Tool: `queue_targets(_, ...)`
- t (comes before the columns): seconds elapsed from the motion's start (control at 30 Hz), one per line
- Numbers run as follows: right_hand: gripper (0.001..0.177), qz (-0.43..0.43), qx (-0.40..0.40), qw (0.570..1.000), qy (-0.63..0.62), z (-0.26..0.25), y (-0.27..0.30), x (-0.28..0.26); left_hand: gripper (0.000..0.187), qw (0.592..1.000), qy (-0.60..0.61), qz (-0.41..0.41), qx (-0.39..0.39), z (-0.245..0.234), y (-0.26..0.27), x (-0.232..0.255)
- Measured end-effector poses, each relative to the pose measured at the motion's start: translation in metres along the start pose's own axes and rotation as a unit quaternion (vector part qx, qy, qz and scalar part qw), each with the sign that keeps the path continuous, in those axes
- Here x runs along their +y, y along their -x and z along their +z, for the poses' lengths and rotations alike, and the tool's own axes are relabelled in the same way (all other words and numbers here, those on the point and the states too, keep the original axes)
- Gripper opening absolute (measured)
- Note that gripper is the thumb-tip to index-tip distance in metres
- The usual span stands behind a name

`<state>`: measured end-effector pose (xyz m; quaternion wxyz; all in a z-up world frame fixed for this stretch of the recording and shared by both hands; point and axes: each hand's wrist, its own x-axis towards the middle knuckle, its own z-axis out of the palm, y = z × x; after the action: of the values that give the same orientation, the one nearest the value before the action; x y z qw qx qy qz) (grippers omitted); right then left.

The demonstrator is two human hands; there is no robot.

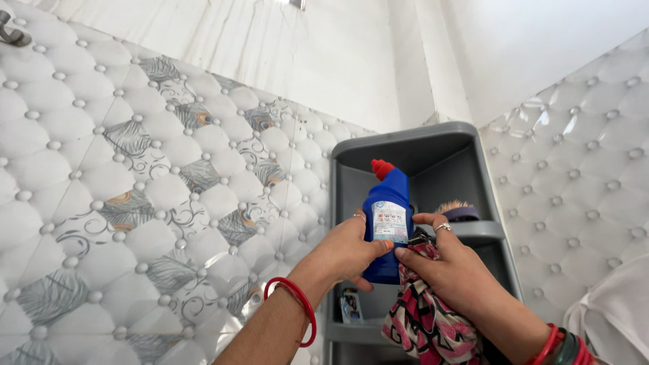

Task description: The person rinses an orange plastic strainer under a wall tap, then wipes it dry with a cloth and places it on a wall-mounted shelf. They proceed to wipe a purple scrubber and a blue bottle with a red cap, placing each item on the shelf.

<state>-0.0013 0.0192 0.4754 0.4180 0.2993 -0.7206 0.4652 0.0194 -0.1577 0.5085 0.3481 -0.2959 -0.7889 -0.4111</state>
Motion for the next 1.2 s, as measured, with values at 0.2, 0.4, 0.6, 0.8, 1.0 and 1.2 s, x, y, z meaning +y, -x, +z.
queue_targets(0.2,0.065,-0.043,-0.035,0.997,-0.056,-0.016,-0.068,0.019,0.051,0.999,-0.008,-0.016,0.027,-0.004,-0.039,0.011)
queue_targets(0.4,0.034,-0.020,-0.115,0.993,-0.027,-0.040,-0.134,0.012,0.043,0.999,-0.031,-0.017,0.017,-0.009,-0.081,0.022)
queue_targets(0.6,0.030,0.067,-0.106,0.990,-0.057,-0.043,-0.151,-0.009,0.046,0.997,-0.070,-0.017,0.039,-0.014,-0.110,0.027)
queue_targets(0.8,0.029,0.067,-0.093,0.993,0.013,-0.025,-0.161,-0.007,0.048,0.997,-0.053,-0.022,0.053,-0.020,-0.140,0.002)
queue_targets(1.0,0.031,0.093,-0.091,0.988,0.080,-0.012,-0.200,-0.001,0.049,0.997,-0.034,-0.029,0.070,-0.028,-0.163,-0.017)
queue_targets(1.2,0.040,0.046,-0.138,0.973,0.180,-0.007,-0.230,0.011,0.067,0.991,-0.077,-0.080,0.078,-0.026,-0.153,-0.027)
